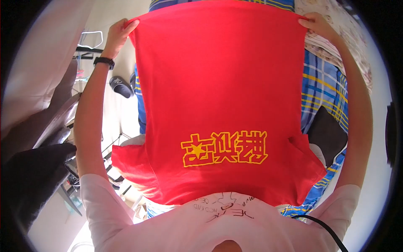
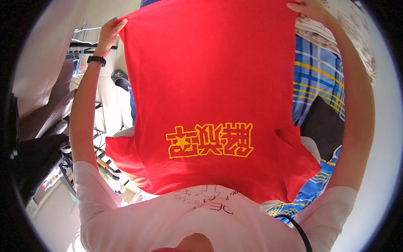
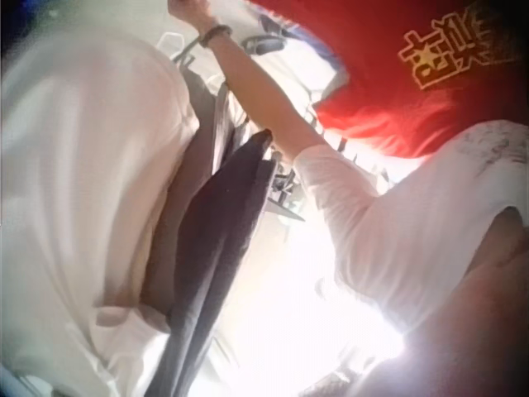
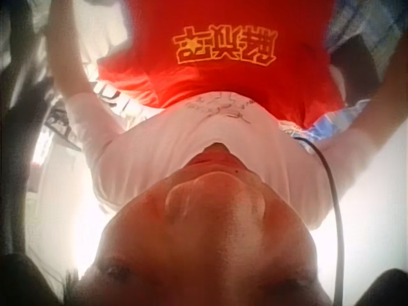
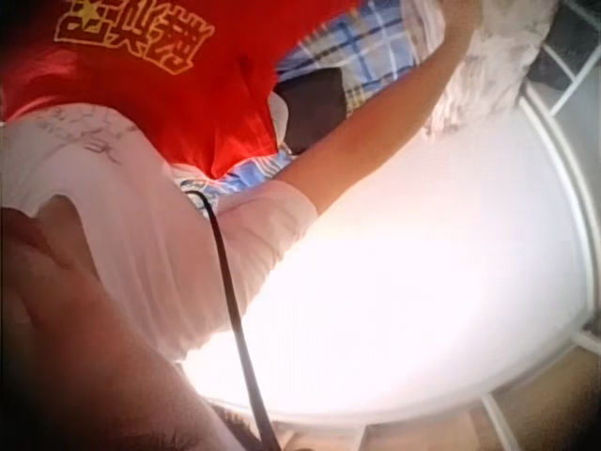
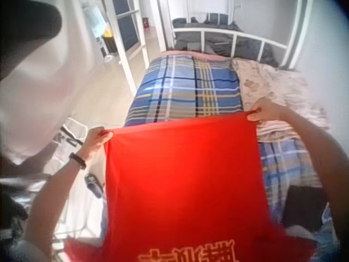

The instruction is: Folding a pair of black shorts and a red t-shirt while sitting on a bed.

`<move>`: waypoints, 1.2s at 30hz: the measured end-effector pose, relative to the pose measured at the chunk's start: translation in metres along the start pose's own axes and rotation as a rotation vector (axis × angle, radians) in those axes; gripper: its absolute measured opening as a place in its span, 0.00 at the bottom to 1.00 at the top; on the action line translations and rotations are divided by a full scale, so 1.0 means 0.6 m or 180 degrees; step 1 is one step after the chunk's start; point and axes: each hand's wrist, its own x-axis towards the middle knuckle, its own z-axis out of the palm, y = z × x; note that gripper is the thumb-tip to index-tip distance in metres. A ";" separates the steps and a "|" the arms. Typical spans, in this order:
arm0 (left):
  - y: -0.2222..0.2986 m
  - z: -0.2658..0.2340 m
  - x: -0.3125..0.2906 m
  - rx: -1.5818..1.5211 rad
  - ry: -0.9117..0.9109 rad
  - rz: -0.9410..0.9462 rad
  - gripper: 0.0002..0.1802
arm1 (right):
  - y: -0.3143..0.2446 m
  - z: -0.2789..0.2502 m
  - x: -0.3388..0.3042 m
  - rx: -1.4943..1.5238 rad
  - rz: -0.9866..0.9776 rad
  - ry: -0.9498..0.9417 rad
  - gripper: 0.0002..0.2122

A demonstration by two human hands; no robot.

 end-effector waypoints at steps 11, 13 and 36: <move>-0.054 0.018 0.010 -0.2627 0.0633 -0.0698 0.07 | -0.061 0.019 0.040 0.0480 0.0189 0.0566 0.12; -0.042 0.011 0.011 -0.2768 0.0703 -0.0815 0.07 | -0.073 0.025 0.053 0.0532 0.0199 0.0558 0.11; 0.268 0.053 -0.233 0.0023 -0.0306 0.0284 0.32 | -0.312 0.098 -0.283 -0.0208 0.0013 -0.1977 0.18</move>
